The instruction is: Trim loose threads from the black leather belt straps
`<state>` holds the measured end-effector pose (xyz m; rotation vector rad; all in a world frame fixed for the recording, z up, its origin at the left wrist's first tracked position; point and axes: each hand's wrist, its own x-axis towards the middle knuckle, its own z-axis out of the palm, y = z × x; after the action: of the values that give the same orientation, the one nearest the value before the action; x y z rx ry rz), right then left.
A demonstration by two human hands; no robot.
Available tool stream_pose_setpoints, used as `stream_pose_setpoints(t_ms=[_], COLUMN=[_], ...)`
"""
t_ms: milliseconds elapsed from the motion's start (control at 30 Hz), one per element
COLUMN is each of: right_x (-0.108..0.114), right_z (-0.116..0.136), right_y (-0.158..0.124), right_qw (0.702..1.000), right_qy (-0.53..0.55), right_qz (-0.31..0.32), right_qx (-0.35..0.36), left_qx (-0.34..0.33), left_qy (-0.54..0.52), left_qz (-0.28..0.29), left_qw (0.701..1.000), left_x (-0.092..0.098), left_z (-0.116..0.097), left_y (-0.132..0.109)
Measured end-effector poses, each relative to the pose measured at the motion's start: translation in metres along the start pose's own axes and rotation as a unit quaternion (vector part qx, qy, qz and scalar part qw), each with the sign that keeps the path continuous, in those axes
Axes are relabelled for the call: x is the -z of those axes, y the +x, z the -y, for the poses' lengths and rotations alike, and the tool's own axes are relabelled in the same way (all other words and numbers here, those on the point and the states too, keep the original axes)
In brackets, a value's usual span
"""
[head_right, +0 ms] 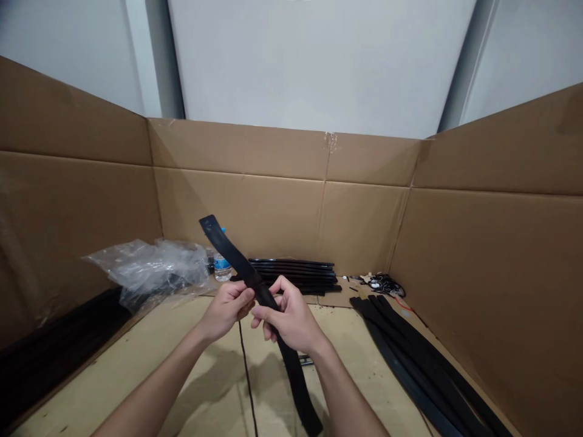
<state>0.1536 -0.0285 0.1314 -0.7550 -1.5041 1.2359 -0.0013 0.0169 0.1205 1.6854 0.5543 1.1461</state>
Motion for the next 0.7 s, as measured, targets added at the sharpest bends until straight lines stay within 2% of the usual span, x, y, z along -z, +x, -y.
stream_pose_setpoints(t_ms=[167, 433, 600, 700], right_x=[0.003, -0.001, 0.006, 0.013], right_z=[0.004, -0.001, 0.004, 0.004], right_y=[0.0, 0.001, 0.002, 0.003], right_qw=[0.999, 0.993, 0.996, 0.998], right_qy=[-0.01, -0.035, -0.025, -0.025], right_qz=[-0.037, -0.108, -0.08, -0.05], right_qx=[0.009, -0.013, 0.007, 0.023], left_qx=[-0.018, -0.033, -0.02, 0.005], left_qy=[0.011, 0.046, 0.045, 0.025], left_qz=[-0.024, -0.069, -0.109, -0.103], left_qw=[0.999, 0.996, 0.993, 0.994], left_x=[-0.004, -0.014, -0.015, -0.011], left_z=[0.005, 0.004, 0.003, 0.004], left_y=[0.0, -0.003, 0.0, 0.005])
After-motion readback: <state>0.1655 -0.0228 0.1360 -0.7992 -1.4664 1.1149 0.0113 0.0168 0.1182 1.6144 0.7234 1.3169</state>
